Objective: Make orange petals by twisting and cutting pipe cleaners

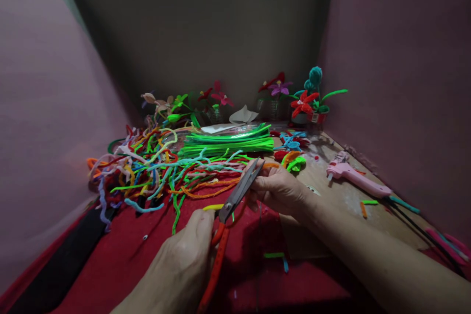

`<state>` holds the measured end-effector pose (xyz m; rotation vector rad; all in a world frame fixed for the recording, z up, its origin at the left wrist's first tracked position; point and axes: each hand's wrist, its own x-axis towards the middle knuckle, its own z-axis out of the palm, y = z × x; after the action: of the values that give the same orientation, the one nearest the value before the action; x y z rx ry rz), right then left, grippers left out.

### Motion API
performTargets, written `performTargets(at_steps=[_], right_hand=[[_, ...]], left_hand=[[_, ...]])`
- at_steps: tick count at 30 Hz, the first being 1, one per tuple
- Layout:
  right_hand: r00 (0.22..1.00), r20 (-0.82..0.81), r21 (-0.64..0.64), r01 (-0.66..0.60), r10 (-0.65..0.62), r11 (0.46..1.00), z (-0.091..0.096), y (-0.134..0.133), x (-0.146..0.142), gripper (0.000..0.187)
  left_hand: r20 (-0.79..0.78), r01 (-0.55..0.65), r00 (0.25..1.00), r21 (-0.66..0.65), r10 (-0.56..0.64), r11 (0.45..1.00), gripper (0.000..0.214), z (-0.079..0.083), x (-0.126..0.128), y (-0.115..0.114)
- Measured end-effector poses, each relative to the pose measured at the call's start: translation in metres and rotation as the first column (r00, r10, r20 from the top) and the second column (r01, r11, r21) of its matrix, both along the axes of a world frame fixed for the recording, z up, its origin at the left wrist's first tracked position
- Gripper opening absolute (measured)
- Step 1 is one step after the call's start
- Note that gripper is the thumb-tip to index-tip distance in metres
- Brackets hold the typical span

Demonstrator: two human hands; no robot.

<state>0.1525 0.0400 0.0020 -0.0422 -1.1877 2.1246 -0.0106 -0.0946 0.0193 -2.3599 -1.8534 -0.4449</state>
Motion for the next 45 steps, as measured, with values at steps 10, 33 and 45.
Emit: performTargets(at_steps=[10, 33, 45], right_hand=[[1.000, -0.001, 0.012, 0.012, -0.012, 1.000, 0.000, 0.000, -0.001, 0.017], [0.980, 0.060, -0.142, 0.195, -0.189, 0.970, 0.010, 0.012, 0.006, 0.013], [0.957, 0.089, -0.333, 0.290, -0.277, 0.897, -0.001, 0.013, -0.006, 0.006]], left_hand=[[0.079, -0.017, 0.997, 0.025, 0.015, 1.000, 0.027, -0.025, -0.009, 0.001], [0.007, 0.041, 0.999, -0.262, -0.040, 0.964, 0.028, -0.003, -0.052, 0.058], [0.051, 0.485, 0.843, 0.362, -0.536, 0.796, 0.036, -0.003, 0.014, 0.066]])
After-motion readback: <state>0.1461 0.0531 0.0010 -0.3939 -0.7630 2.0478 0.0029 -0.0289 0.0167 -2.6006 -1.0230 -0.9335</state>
